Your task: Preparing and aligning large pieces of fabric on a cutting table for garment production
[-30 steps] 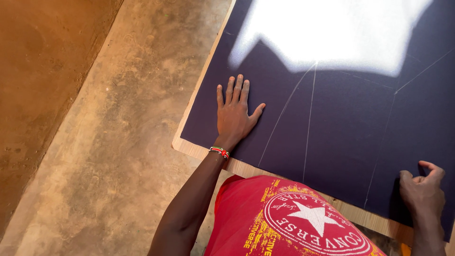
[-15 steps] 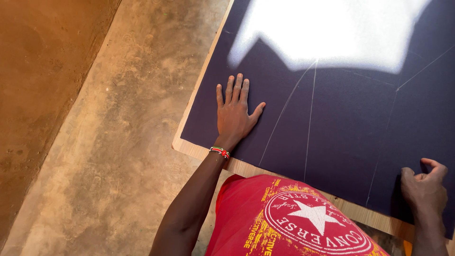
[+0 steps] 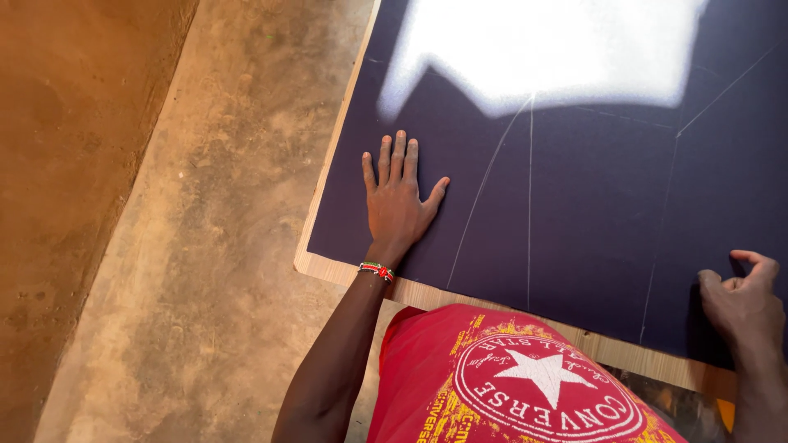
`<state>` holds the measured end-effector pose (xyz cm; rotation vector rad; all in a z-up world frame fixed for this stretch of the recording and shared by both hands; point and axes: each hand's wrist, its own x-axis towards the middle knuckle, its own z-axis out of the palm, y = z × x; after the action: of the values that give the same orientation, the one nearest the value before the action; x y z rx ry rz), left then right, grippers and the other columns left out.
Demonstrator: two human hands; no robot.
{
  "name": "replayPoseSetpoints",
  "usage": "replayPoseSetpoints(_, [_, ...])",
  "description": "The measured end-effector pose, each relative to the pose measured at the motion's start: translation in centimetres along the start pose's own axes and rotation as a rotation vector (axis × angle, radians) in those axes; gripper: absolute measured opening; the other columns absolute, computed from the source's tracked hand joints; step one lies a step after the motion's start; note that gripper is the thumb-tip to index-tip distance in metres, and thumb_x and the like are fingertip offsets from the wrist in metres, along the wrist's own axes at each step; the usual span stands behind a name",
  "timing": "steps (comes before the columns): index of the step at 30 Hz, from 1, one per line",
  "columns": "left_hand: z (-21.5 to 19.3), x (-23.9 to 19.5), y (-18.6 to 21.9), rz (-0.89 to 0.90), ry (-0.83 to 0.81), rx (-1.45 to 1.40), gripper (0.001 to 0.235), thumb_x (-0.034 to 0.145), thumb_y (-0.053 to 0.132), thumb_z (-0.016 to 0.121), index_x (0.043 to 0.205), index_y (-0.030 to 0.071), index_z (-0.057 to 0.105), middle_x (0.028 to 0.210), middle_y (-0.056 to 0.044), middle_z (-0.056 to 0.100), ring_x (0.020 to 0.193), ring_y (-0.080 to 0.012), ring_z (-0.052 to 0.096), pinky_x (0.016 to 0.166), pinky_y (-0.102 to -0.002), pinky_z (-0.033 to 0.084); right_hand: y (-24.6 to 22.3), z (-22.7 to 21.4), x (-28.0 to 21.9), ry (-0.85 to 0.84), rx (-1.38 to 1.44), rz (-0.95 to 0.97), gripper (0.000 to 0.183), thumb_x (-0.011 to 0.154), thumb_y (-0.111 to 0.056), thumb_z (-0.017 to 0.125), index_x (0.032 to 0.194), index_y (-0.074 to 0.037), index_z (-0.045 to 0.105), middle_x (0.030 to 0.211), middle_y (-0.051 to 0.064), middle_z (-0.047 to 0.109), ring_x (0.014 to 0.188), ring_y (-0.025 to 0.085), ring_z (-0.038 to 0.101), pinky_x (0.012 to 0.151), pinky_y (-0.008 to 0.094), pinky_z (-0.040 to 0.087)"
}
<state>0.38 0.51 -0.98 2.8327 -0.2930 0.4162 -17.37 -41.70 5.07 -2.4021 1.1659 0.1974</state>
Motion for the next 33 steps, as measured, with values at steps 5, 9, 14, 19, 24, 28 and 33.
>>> replayPoseSetpoints(5, [0.0,0.1,0.0,-0.01,-0.037,0.014,0.079,0.1,0.065,0.048,0.156,0.009,0.044,0.166,-0.008,0.035,0.157,-0.0268,0.024,0.128,-0.055,0.013,0.5,0.3,0.1,0.021,0.028,-0.05,0.055,0.098,-0.026,0.054,0.148,-0.006,0.046,0.069,0.007,0.057,0.069,0.038,0.062,0.07,0.055,0.044])
replayPoseSetpoints(9, [0.0,-0.2,0.0,0.002,-0.031,-0.001,0.079,0.099,0.064,0.05,0.155,0.009,0.045,0.165,-0.009,0.037,0.156,-0.0282,0.025,0.127,-0.056,0.014,1.9,0.8,0.7,0.04,-0.004,-0.043,0.054,0.095,-0.028,0.054,0.145,-0.009,0.049,0.075,0.009,0.062,0.081,0.047,0.065,0.083,0.058,0.042])
replayPoseSetpoints(14, [0.0,0.0,-0.1,0.007,-0.014,-0.014,0.078,0.1,0.062,0.051,0.155,0.008,0.045,0.165,-0.01,0.038,0.156,-0.0288,0.026,0.127,-0.056,0.014,0.2,0.1,-0.7,0.024,0.024,-0.049,0.055,0.098,-0.026,0.052,0.149,-0.008,0.047,0.073,0.009,0.059,0.076,0.042,0.063,0.078,0.057,0.044])
replayPoseSetpoints(19, [0.1,0.0,0.0,0.007,-0.021,-0.019,0.078,0.099,0.062,0.053,0.155,0.008,0.046,0.165,-0.01,0.038,0.156,-0.0283,0.026,0.127,-0.055,0.013,1.1,0.9,-0.1,0.069,0.014,-0.058,0.054,0.097,-0.028,0.053,0.148,-0.01,0.048,0.072,0.008,0.06,0.076,0.044,0.064,0.078,0.058,0.044])
replayPoseSetpoints(24, [0.0,0.3,0.0,-0.001,-0.042,-0.033,0.078,0.099,0.062,0.052,0.155,0.008,0.045,0.165,-0.01,0.037,0.156,-0.0283,0.025,0.127,-0.056,0.012,0.2,0.6,-0.4,0.051,0.032,-0.03,0.055,0.096,-0.028,0.051,0.148,-0.011,0.048,0.069,0.007,0.058,0.074,0.044,0.064,0.08,0.058,0.043])
replayPoseSetpoints(28, [-0.4,-0.2,0.1,0.013,-0.032,-0.019,0.077,0.1,0.06,0.052,0.155,0.007,0.045,0.165,-0.011,0.039,0.155,-0.0288,0.026,0.126,-0.056,0.013,1.9,1.5,0.6,0.071,-0.035,-0.025,0.054,0.094,-0.03,0.053,0.145,-0.013,0.049,0.074,0.01,0.065,0.086,0.052,0.066,0.084,0.062,0.044])
replayPoseSetpoints(33, [-0.2,0.0,0.3,0.01,-0.079,0.004,0.078,0.1,0.062,0.049,0.157,0.008,0.042,0.166,-0.01,0.036,0.156,-0.0285,0.024,0.126,-0.055,0.011,0.9,0.7,0.6,0.04,-0.041,0.002,0.054,0.093,-0.03,0.053,0.144,-0.013,0.048,0.069,0.008,0.061,0.078,0.048,0.068,0.08,0.061,0.045])
